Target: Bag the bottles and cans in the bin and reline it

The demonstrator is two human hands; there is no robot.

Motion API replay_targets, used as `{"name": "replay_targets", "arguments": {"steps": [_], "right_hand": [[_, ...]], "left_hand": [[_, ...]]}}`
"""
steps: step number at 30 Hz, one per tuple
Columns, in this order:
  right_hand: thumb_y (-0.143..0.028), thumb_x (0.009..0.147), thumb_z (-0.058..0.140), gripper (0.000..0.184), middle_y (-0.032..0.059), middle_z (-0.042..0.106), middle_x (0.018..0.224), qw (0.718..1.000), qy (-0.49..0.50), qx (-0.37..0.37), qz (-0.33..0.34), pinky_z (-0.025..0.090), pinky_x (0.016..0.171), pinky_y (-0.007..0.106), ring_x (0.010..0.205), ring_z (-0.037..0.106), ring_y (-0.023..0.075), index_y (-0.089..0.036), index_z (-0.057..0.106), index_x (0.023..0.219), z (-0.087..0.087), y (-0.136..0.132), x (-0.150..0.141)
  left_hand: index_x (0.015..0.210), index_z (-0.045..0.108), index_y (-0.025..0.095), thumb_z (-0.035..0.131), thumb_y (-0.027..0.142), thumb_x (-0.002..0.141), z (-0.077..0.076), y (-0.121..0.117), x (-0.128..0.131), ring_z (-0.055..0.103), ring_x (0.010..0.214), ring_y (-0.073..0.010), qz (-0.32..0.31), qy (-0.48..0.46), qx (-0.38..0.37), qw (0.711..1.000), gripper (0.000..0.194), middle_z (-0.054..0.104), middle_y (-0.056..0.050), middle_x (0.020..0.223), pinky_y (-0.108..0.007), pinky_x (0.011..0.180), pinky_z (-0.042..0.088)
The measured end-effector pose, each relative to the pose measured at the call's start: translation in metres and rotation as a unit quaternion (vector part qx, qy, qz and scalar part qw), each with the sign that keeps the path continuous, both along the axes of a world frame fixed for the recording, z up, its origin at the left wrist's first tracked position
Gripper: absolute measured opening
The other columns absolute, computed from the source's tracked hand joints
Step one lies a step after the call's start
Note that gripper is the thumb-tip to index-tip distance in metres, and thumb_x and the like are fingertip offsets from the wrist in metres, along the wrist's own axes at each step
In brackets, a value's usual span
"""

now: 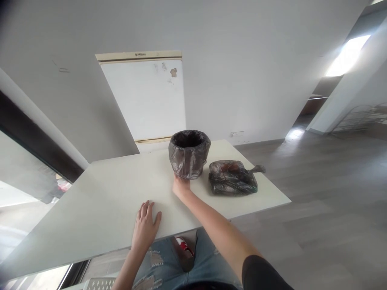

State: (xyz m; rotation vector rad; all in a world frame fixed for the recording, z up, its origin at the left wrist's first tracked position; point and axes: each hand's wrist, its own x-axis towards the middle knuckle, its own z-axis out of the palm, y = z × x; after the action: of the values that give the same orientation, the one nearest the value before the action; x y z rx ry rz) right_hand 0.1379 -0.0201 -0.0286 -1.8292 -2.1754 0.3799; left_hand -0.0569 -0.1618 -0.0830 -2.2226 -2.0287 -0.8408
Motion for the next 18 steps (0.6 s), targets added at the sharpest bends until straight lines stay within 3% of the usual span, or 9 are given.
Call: {"name": "replay_targets", "arguments": {"steps": [5, 11, 15, 18], "right_hand": [[-0.015, 0.101, 0.053, 0.065, 0.0242, 0.066, 0.136, 0.999, 0.013, 0.012, -0.035, 0.046, 0.107, 0.048, 0.126, 0.063, 0.0337, -0.005, 0.034, 0.162, 0.000, 0.023, 0.023], [-0.040, 0.102, 0.066, 0.044, 0.0113, 0.063, 0.138, 0.997, 0.027, 0.017, -0.074, 0.058, 0.099, 0.049, 0.117, 0.066, 0.0265, -0.018, 0.060, 0.140, 0.004, 0.049, 0.050], [-0.039, 0.102, 0.065, 0.039, 0.0116, 0.066, 0.132, 0.996, 0.030, 0.011, -0.079, 0.057, 0.100, 0.048, 0.115, 0.067, 0.0247, -0.016, 0.063, 0.134, 0.004, 0.066, 0.071], [-0.024, 0.105, 0.057, 0.033, 0.0195, 0.066, 0.132, 0.996, 0.032, 0.011, -0.080, 0.049, 0.108, 0.041, 0.122, 0.064, 0.0256, -0.010, 0.063, 0.134, 0.007, 0.074, 0.080]], "left_hand": [[0.138, 0.058, 0.016, 0.048, 0.041, 0.102, 0.002, -0.001, 0.000, 0.043, 0.149, -0.0402, -0.002, 0.001, -0.008, 1.000, 0.045, 0.054, -0.020, 0.151, -0.062, 0.117, 0.043], [0.137, 0.058, 0.017, 0.048, 0.040, 0.102, 0.000, -0.001, 0.000, 0.045, 0.148, -0.0402, 0.006, 0.003, 0.001, 1.000, 0.043, 0.055, -0.019, 0.151, -0.063, 0.116, 0.045], [0.138, 0.057, 0.016, 0.048, 0.040, 0.103, 0.000, -0.001, 0.000, 0.044, 0.148, -0.0408, 0.006, 0.006, -0.008, 1.000, 0.043, 0.054, -0.019, 0.152, -0.063, 0.117, 0.044], [0.139, 0.057, 0.016, 0.047, 0.040, 0.103, 0.000, -0.001, 0.000, 0.043, 0.148, -0.0410, 0.004, 0.009, -0.013, 1.000, 0.044, 0.054, -0.020, 0.153, -0.064, 0.117, 0.043]]}}
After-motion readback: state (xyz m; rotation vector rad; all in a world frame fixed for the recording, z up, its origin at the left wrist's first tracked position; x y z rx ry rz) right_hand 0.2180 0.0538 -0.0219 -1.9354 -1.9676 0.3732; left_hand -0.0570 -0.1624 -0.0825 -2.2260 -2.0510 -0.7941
